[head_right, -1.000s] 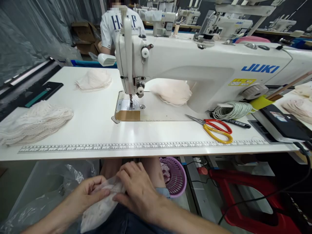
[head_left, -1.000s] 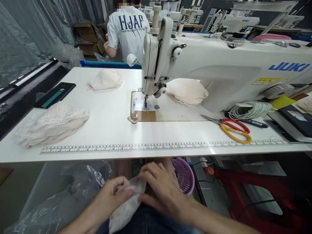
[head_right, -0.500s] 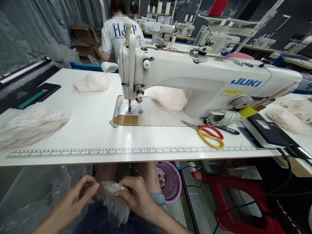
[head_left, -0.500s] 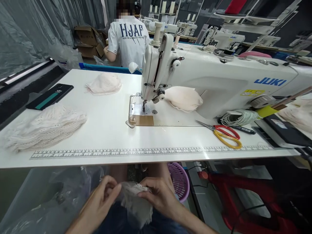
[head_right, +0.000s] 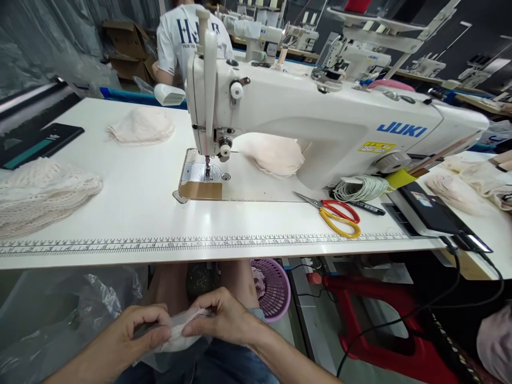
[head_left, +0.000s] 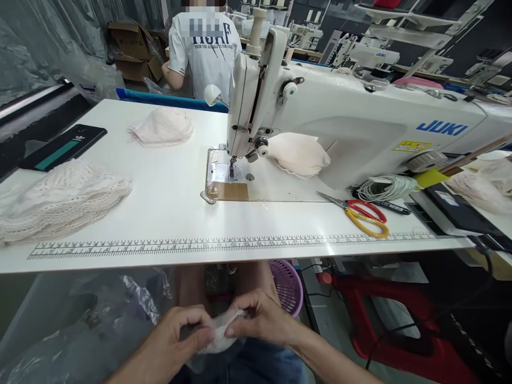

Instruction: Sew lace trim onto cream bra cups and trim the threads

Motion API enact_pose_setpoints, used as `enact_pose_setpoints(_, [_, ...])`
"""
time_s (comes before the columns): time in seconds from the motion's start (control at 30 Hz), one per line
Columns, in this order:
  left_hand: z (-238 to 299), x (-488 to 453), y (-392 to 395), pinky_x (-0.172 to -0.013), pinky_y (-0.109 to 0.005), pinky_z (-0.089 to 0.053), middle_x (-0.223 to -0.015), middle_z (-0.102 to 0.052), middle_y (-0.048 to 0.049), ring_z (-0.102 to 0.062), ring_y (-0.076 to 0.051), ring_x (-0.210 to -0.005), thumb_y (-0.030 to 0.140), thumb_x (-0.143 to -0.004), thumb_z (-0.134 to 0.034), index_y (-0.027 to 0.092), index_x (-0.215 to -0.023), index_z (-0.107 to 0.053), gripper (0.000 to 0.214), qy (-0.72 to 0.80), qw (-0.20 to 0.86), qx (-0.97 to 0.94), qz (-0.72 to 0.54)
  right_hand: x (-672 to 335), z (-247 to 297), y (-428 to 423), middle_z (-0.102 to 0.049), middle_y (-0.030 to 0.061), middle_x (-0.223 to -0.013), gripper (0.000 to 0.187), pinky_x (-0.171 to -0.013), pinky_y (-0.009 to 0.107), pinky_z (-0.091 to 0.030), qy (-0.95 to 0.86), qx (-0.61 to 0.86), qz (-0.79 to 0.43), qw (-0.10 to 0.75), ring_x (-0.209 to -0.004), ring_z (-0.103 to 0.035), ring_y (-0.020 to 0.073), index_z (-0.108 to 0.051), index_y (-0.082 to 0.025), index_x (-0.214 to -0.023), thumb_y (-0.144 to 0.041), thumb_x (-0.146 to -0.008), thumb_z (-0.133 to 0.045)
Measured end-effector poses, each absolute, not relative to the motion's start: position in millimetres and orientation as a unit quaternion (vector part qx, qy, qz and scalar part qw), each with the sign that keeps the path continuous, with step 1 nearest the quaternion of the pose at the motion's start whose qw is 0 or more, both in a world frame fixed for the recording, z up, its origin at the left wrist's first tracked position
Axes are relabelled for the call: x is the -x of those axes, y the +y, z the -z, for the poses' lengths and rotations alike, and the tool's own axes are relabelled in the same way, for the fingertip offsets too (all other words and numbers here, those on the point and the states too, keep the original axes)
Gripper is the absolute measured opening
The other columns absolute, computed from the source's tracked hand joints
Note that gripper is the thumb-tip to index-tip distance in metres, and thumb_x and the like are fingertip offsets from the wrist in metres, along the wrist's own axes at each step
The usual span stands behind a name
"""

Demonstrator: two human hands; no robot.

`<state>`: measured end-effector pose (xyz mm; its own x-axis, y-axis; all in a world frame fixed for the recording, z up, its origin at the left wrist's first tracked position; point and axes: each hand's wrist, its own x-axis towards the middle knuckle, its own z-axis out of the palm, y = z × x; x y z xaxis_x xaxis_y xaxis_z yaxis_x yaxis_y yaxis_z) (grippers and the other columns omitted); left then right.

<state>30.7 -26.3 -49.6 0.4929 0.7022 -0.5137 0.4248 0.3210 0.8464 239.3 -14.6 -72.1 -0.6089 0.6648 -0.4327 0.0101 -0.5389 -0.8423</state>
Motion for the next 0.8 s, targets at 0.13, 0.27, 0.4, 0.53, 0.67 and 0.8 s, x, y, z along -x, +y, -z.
enact_pose_setpoints(0.13, [49, -24, -29, -0.063, -0.021, -0.034, -0.073, -0.057, -0.0002, -0.050, -0.016, -0.070, 0.046, -0.086, -0.049, 0.018, -0.076, -0.065, 0.033, 0.472, 0.669, -0.564, -0.107, -240, 75, -13, -0.063, 0.0005, -0.065, 0.034, -0.059, 0.023, -0.041, -0.411, 0.402, -0.793, 0.201, -0.057, -0.053, 0.0107, -0.073, -0.014, -0.071, -0.041, -0.054, -0.083])
enact_pose_setpoints(0.27, [50, -22, -31, -0.068, -0.021, -0.035, -0.071, -0.057, 0.0011, -0.050, -0.017, -0.071, 0.038, -0.079, -0.060, 0.019, -0.070, -0.065, 0.022, 0.497, 0.640, -0.581, -0.074, -246, 76, -13, -0.064, 0.0002, -0.066, 0.035, -0.059, 0.024, -0.042, -0.412, 0.411, -0.790, 0.193, -0.058, -0.053, 0.0110, -0.073, -0.014, -0.071, -0.042, -0.052, -0.083])
enact_pose_setpoints(0.4, [48, -24, -31, -0.060, -0.020, -0.032, -0.065, -0.052, 0.0014, -0.046, -0.014, -0.065, 0.043, -0.085, -0.050, 0.017, -0.067, -0.062, 0.034, 0.483, 0.661, -0.569, -0.083, -249, 80, -13, -0.062, -0.0009, -0.064, 0.035, -0.060, 0.023, -0.041, -0.395, 0.417, -0.795, 0.195, -0.058, -0.053, 0.0102, -0.072, -0.013, -0.069, -0.041, -0.051, -0.084])
enact_pose_setpoints(0.53, [49, -23, -33, -0.059, -0.020, -0.033, -0.066, -0.056, 0.0008, -0.048, -0.015, -0.066, 0.045, -0.084, -0.051, 0.017, -0.074, -0.066, 0.033, 0.479, 0.688, -0.539, -0.088, -251, 84, -12, -0.062, -0.0012, -0.063, 0.035, -0.058, 0.022, -0.040, -0.389, 0.420, -0.796, 0.198, -0.058, -0.052, 0.0098, -0.070, -0.013, -0.069, -0.040, -0.052, -0.084])
enact_pose_setpoints(0.67, [50, -21, -37, -0.066, -0.020, -0.038, -0.074, -0.064, 0.0005, -0.054, -0.018, -0.075, 0.032, -0.073, -0.063, 0.020, -0.084, -0.072, 0.018, 0.501, 0.698, -0.508, -0.057, -255, 86, -11, -0.064, 0.0000, -0.065, 0.034, -0.059, 0.023, -0.041, -0.380, 0.420, -0.800, 0.197, -0.060, -0.054, 0.0104, -0.070, -0.013, -0.069, -0.040, -0.054, -0.084])
enact_pose_setpoints(0.8, [48, -22, -36, -0.059, -0.019, -0.033, -0.063, -0.059, 0.0024, -0.048, -0.013, -0.063, 0.022, -0.074, -0.057, 0.018, -0.082, -0.074, 0.019, 0.478, 0.727, -0.490, -0.050, -260, 90, -12, -0.064, 0.0004, -0.066, 0.036, -0.061, 0.023, -0.042, -0.365, 0.422, -0.807, 0.195, -0.062, -0.056, 0.0109, -0.070, -0.012, -0.070, -0.040, -0.052, -0.085])
